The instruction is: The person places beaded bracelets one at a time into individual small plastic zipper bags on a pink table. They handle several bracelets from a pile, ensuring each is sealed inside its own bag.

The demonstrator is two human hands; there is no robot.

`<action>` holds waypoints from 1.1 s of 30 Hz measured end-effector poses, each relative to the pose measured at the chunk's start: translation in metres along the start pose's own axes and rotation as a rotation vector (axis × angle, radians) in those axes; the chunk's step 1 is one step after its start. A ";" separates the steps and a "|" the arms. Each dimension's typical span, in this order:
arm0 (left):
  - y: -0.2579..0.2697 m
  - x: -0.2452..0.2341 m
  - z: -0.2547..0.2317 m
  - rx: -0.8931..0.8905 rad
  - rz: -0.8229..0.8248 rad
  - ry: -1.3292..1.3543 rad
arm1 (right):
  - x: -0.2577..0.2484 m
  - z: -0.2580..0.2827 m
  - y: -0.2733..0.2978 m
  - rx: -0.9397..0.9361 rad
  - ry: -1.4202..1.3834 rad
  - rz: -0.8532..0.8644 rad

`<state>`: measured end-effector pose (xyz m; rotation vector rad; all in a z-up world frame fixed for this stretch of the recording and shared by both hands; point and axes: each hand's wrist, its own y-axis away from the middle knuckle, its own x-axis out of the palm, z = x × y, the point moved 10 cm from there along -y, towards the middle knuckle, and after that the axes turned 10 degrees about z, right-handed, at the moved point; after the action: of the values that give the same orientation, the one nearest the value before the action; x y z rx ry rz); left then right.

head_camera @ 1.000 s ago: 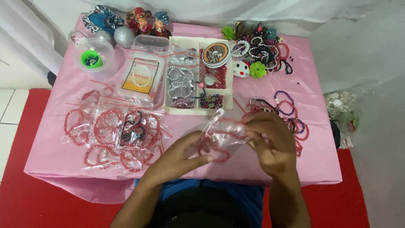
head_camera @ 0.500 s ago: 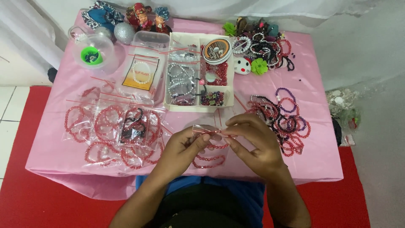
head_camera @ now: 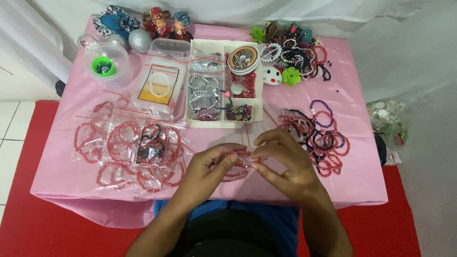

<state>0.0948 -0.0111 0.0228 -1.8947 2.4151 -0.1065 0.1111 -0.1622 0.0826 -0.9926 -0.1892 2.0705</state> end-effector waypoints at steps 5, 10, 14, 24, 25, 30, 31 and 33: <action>0.004 0.007 0.016 -0.109 0.079 0.136 | 0.012 -0.006 0.002 0.099 0.068 0.071; 0.000 0.006 0.016 -0.123 0.075 0.106 | 0.022 -0.014 0.002 0.088 0.077 0.096; -0.001 0.005 0.013 -0.083 0.072 0.072 | 0.031 -0.018 0.007 0.098 0.179 0.119; 0.003 -0.006 0.035 -0.172 0.007 0.079 | 0.043 -0.001 0.007 0.133 0.184 0.212; 0.003 -0.008 0.036 -0.178 0.024 -0.003 | 0.038 -0.007 0.008 0.187 0.098 0.178; 0.006 -0.012 0.052 -0.244 0.061 -0.021 | 0.033 -0.047 0.024 0.344 -0.021 0.151; 0.006 -0.012 0.052 -0.238 0.056 0.007 | 0.027 -0.052 0.026 0.359 -0.135 0.085; 0.004 -0.013 0.057 -0.231 0.042 0.037 | 0.022 -0.061 0.028 0.371 -0.250 0.028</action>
<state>0.0993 0.0019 -0.0337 -1.9443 2.5892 0.1472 0.1299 -0.1766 0.0159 -0.5151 0.0810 2.1503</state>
